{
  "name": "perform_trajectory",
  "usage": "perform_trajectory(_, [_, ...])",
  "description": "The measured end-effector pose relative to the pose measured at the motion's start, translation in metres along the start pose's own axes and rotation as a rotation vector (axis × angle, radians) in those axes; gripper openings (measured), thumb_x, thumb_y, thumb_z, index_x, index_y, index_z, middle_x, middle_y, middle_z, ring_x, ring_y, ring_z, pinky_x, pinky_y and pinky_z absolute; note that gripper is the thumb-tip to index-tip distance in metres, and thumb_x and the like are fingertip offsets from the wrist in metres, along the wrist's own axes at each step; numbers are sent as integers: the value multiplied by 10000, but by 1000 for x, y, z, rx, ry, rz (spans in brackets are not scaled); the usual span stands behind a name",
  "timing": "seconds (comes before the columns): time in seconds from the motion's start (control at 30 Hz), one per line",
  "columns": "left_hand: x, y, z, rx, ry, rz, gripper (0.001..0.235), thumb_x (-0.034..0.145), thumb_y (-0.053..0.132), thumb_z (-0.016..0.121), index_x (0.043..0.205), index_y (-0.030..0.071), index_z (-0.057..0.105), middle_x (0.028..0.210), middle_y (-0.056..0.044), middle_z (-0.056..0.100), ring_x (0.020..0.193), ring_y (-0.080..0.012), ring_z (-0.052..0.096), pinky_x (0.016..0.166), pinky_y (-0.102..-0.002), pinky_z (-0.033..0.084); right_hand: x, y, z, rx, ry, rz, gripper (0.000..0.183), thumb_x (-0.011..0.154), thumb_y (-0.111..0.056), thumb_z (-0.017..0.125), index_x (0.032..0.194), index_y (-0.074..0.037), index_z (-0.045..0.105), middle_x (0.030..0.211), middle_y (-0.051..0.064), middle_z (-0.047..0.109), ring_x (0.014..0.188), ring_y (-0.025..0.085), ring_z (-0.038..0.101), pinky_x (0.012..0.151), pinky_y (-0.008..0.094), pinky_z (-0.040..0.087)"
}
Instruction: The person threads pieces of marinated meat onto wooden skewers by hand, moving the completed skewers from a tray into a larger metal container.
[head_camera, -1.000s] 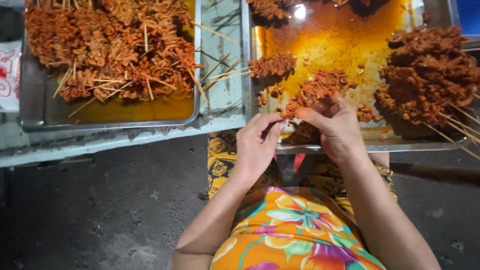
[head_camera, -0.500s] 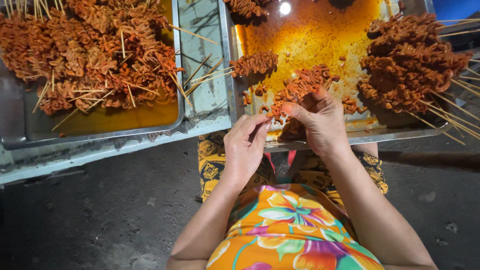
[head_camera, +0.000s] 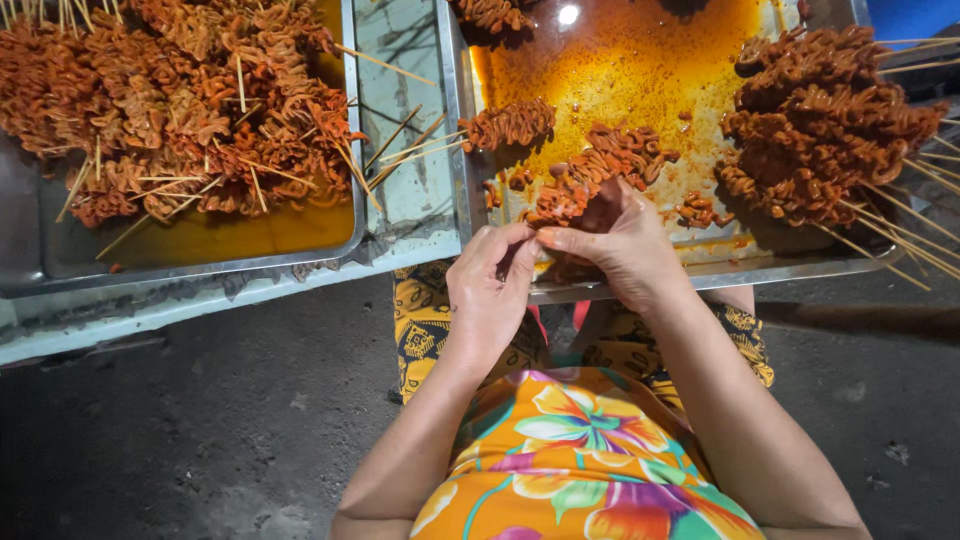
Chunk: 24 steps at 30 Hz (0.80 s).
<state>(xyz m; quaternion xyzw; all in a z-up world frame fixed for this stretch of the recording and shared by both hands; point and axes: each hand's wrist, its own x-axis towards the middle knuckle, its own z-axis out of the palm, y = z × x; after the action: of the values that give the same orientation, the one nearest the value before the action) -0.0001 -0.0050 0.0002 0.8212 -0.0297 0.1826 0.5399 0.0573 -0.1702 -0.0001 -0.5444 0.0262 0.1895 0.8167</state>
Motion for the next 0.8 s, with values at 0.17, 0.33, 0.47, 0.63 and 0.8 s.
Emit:
perform_trajectory(0.17, [0, 1, 3, 9, 17, 9, 109, 945, 41, 741, 1044, 43, 694, 819, -81, 612, 696, -172, 597, 660, -284, 499, 0, 2, -1, -30, 64, 29, 505, 796, 20, 844, 1211, 11, 556, 1048, 141, 734, 881, 225, 719, 702, 365, 608])
perform_trajectory(0.33, [-1, 0, 6, 48, 24, -11, 89, 952, 50, 728, 1036, 35, 703, 811, -80, 615, 699, -172, 606, 668, -288, 508, 0, 9, -5, 52, -15, -128, 580, 814, -8, 820, 1322, -53, 542, 1190, 68, 711, 1048, 148, 702, 884, 307, 601])
perform_trajectory(0.47, [-2, -3, 7, 30, 11, 4, 98, 981, 78, 728, 1056, 27, 693, 820, -84, 613, 705, -171, 596, 671, -291, 508, 11, 24, -14, 121, 57, -197, 503, 949, -72, 740, 1407, -45, 533, 1237, 71, 701, 1063, 150, 686, 929, 323, 599])
perform_trajectory(0.63, [-1, -1, 6, 32, -34, -40, 165, 994, 104, 716, 1141, 34, 688, 932, -88, 653, 758, -166, 648, 699, -281, 537, 14, 23, -11, 160, 75, -224, 430, 1034, -83, 673, 1440, -60, 535, 1191, 94, 684, 1004, 169, 675, 904, 346, 602])
perform_trajectory(0.8, [3, 9, -8, -6, -19, 40, 247, 1019, 114, 687, 1251, 29, 673, 1160, -122, 643, 912, -179, 697, 821, -293, 570, 21, -44, -9, -126, 143, -132, 515, 937, -285, 674, 1412, -146, 529, 1195, 80, 724, 1039, 189, 708, 867, 346, 618])
